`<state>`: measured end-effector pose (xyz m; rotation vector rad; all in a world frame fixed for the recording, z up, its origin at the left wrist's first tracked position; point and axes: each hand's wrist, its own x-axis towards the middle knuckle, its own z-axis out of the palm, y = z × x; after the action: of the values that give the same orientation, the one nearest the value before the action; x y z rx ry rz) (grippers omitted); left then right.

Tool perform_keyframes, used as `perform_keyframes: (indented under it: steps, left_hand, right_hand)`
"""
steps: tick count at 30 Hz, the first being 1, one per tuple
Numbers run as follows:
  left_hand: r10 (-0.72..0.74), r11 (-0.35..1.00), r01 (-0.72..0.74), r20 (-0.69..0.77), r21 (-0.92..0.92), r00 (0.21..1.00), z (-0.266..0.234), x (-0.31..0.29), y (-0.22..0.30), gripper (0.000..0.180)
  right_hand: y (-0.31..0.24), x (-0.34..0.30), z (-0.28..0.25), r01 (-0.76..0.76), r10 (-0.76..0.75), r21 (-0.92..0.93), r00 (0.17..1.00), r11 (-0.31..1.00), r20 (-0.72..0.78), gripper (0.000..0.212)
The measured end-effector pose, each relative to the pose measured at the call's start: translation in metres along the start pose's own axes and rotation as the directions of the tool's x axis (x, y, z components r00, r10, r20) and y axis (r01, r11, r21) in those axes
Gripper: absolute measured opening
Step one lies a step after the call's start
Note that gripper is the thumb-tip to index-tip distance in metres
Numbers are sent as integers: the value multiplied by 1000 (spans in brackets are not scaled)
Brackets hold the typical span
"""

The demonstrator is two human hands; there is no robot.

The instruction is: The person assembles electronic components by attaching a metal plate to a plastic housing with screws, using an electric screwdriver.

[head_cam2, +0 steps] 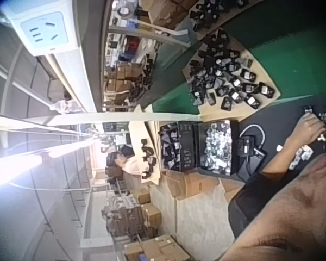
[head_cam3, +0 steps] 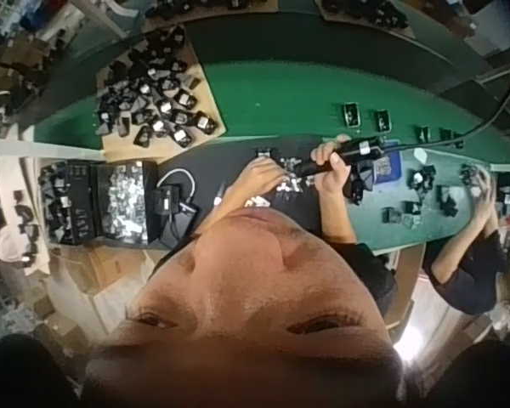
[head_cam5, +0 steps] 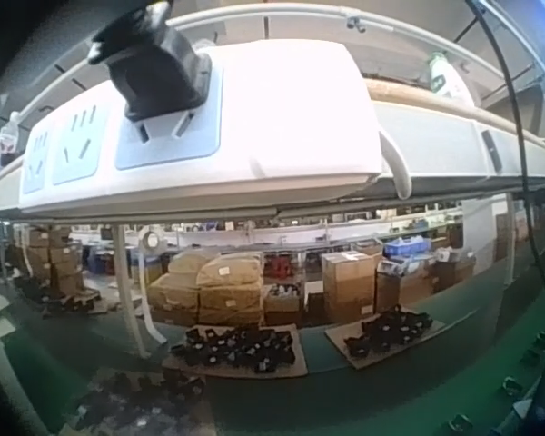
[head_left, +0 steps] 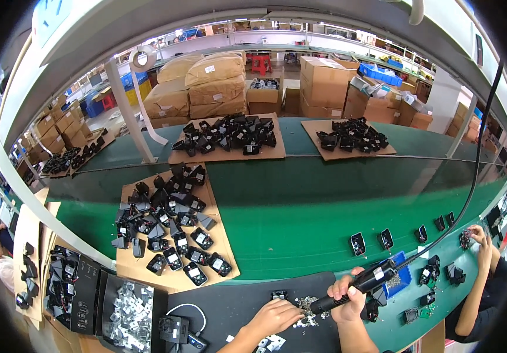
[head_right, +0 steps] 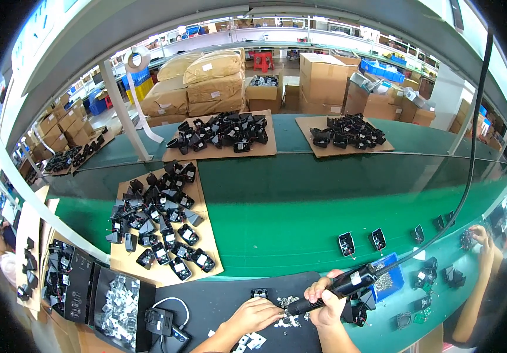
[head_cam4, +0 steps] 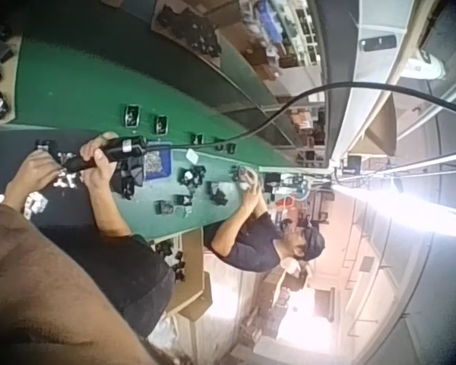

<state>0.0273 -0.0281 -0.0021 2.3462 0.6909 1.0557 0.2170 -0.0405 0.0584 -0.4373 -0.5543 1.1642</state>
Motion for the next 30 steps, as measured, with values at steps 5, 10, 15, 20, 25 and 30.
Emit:
perform_keyframes:
  steps: [5, 10, 15, 20, 25, 30]
  left_hand:
    - [1, 1000, -2, 20, 31, 1000, -2, 3, 3, 11]
    - [9, 1000, -9, 19, 28, 1000, -3, 3, 3, 12]
    - [7, 1000, -8, 17, 24, 1000, -2, 1, 4, 12]
    - [0, 1000, 0, 23, 18, 1000, -3, 1, 4, 12]
    - [14, 999, -15, 29, 32, 999, -2, 3, 2, 12]
    - [11, 999, -12, 28, 33, 1000, -3, 3, 2, 11]
  right_hand:
    - [-1, 0, 0, -2, 2, 6, 1000, 1000, 5, 49]
    - [-1, -2, 3, 5, -5, -10, 1000, 1000, 14, 49]
    - [-1, -4, 1, 15, -13, -75, 1000, 997, 27, 47]
    - [-1, -4, 3, 18, -15, -83, 1000, 996, 26, 48]
    - [-1, -5, 5, 13, -10, -96, 999, 995, 34, 48]
    - [1, -3, 5, 6, -4, -107, 1000, 994, 23, 48]
